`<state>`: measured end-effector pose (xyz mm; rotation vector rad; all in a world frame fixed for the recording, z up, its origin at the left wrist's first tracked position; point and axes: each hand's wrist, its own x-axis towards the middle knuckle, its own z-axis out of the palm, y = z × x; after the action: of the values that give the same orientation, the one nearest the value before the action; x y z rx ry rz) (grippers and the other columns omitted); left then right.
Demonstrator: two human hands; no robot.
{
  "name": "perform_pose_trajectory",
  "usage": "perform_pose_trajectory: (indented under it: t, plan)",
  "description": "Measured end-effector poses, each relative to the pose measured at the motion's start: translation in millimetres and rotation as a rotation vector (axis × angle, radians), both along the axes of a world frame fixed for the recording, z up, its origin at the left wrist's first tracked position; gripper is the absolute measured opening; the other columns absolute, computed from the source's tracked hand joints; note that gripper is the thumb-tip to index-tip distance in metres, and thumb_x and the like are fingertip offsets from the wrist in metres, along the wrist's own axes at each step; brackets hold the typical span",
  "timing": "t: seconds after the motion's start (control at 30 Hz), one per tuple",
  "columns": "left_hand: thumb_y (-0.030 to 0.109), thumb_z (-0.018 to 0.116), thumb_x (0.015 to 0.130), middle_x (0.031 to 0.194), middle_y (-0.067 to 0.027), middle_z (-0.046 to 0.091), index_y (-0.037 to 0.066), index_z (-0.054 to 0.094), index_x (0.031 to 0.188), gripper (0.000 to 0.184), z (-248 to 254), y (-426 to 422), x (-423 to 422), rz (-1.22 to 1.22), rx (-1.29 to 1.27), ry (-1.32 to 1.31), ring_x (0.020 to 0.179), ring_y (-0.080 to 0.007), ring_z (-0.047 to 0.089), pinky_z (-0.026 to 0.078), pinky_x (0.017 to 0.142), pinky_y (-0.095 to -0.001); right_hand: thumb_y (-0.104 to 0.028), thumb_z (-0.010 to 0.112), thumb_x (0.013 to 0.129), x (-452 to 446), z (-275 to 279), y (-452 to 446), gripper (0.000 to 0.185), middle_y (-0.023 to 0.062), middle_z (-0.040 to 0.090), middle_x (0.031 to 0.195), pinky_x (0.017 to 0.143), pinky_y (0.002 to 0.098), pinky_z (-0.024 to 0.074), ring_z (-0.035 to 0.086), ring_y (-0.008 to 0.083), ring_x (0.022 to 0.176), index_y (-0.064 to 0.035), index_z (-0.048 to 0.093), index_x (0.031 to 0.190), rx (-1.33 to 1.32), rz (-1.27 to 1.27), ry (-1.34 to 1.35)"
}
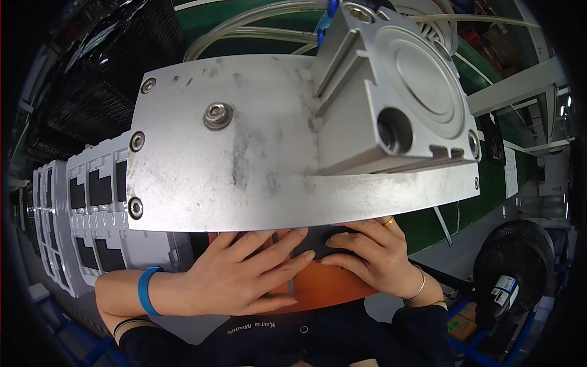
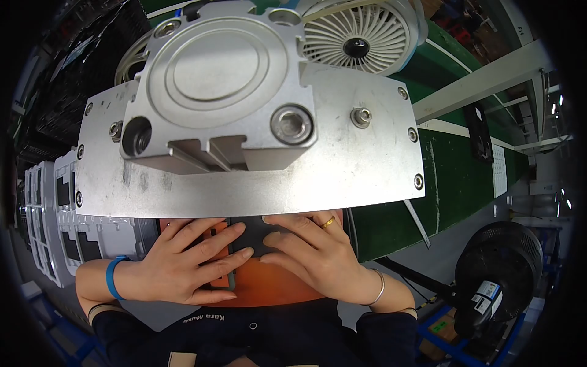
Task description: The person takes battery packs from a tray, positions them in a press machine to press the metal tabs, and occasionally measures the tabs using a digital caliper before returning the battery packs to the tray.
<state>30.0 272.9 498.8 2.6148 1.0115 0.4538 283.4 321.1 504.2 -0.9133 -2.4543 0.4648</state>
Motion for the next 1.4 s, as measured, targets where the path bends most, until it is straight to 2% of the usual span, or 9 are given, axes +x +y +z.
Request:
perform_pose_trajectory:
  t: [0.17, 0.5, 0.67, 0.8, 0.87, 1.0, 1.27, 1.33, 1.4]
  plan:
    - [0.053, 0.065, 0.083, 0.141, -0.0109, 0.051, 0.018, 0.063, 0.127, 0.057, 2.3, 0.4, 0.4, -0.010, 0.005, 0.018, 0.128, -0.0327, 0.047, 0.037, 0.102, -0.0472, -0.020, 0.080, 0.071, 0.1, -0.2, 1.1, 0.026, 0.0057, 0.062, 0.116, 0.082, 0.0330, 0.0460, 0.055, 0.0244, 0.096, -0.0091, 0.067, 0.090, -0.057, 0.044, 0.040]
    - [0.049, 0.067, 0.082, 0.142, -0.0129, 0.049, 0.017, 0.062, 0.129, 0.057, -1.0, -1.3, -1.4, -0.014, 0.078, 0.008, 0.129, -0.0344, 0.045, 0.037, 0.103, -0.0475, -0.013, 0.078, 0.075, -1.5, 7.3, 1.5, 0.026, 0.0084, 0.054, 0.116, 0.087, 0.0383, 0.0429, 0.051, 0.0300, 0.102, -0.0085, 0.061, 0.094, -0.174, 0.073, 0.011]
    - [0.034, 0.075, 0.078, 0.134, -0.0140, 0.055, 0.013, 0.064, 0.124, 0.051, 3.6, -4.7, -0.3, -0.004, 0.185, -0.106, 0.117, -0.0348, 0.055, 0.047, 0.091, -0.0442, -0.004, 0.078, 0.073, 3.1, 15.8, -9.5, 0.030, 0.0101, 0.055, 0.109, 0.082, 0.0370, 0.0470, 0.056, 0.0311, 0.099, -0.0067, 0.059, 0.095, -0.349, 0.004, 0.171]
    - [0.025, 0.078, 0.075, 0.123, -0.0151, 0.060, 0.007, 0.066, 0.120, 0.049, 12.5, -4.4, -2.3, 0.051, 0.152, -0.208, 0.105, -0.0332, 0.060, 0.049, 0.085, -0.0401, 0.006, 0.076, 0.076, 20.7, 16.0, -9.0, 0.030, 0.0067, 0.059, 0.098, 0.083, 0.0249, 0.0531, 0.062, 0.0118, 0.094, -0.0006, 0.054, 0.096, -0.865, -0.094, 0.484]
    - [0.018, 0.079, 0.075, 0.112, -0.0155, 0.064, 0.002, 0.066, 0.117, 0.047, 22.4, -9.9, -1.9, 0.135, -0.059, -0.452, 0.097, -0.0316, 0.063, 0.051, 0.081, -0.0363, 0.008, 0.075, 0.077, 16.0, 20.4, -15.2, 0.028, 0.0071, 0.059, 0.099, 0.085, 0.0257, 0.0539, 0.062, 0.0118, 0.092, 0.0008, 0.053, 0.093, -0.824, -0.080, 0.536]
    - [0.012, 0.073, 0.087, 0.082, -0.0089, 0.068, -0.002, 0.066, 0.105, 0.025, 25.4, -33.0, -3.1, 0.283, -0.584, -0.751, 0.066, -0.0096, 0.061, 0.048, 0.055, -0.0237, 0.009, 0.079, 0.072, -11.2, 28.3, -32.7, 0.034, 0.0120, 0.062, 0.100, 0.085, 0.0282, 0.0556, 0.065, 0.0182, 0.094, 0.0026, 0.053, 0.094, -0.572, 0.147, 0.447]
    - [0.009, 0.072, 0.087, 0.080, 0.0005, 0.066, -0.001, 0.068, 0.101, 0.017, 15.5, -105.9, -143.5, 1.095, -0.569, -0.930, 0.069, -0.0044, 0.059, 0.044, 0.056, -0.0194, -0.008, 0.081, 0.077, -4.3, 33.7, -35.8, 0.036, 0.0120, 0.064, 0.105, 0.084, 0.0291, 0.0533, 0.065, 0.0201, 0.099, 0.0020, 0.060, 0.104, -0.667, 0.105, 0.548]
    - [0.010, 0.074, 0.085, 0.078, 0.0002, 0.066, -0.001, 0.069, 0.096, 0.017, -1.7, -114.3, -167.0, 1.168, -0.599, -0.907, 0.068, -0.0041, 0.058, 0.044, 0.055, -0.0193, -0.012, 0.080, 0.077, -10.1, 44.2, -37.3, 0.036, 0.0130, 0.070, 0.097, 0.079, 0.0283, 0.0541, 0.069, 0.0241, 0.086, -0.0020, 0.063, 0.108, -0.285, 0.378, 0.327]
    - [0.012, 0.076, 0.083, 0.077, -0.0002, 0.066, -0.001, 0.070, 0.092, 0.017, -5.9, -116.7, -167.7, 1.238, -0.626, -0.886, 0.066, -0.0038, 0.058, 0.043, 0.054, -0.0192, -0.016, 0.085, 0.072, -26.7, 39.5, -55.5, 0.049, 0.0128, 0.070, 0.088, 0.069, 0.0327, 0.0551, 0.069, 0.0265, 0.077, -0.0006, 0.057, 0.109, -0.031, 0.545, 0.485]
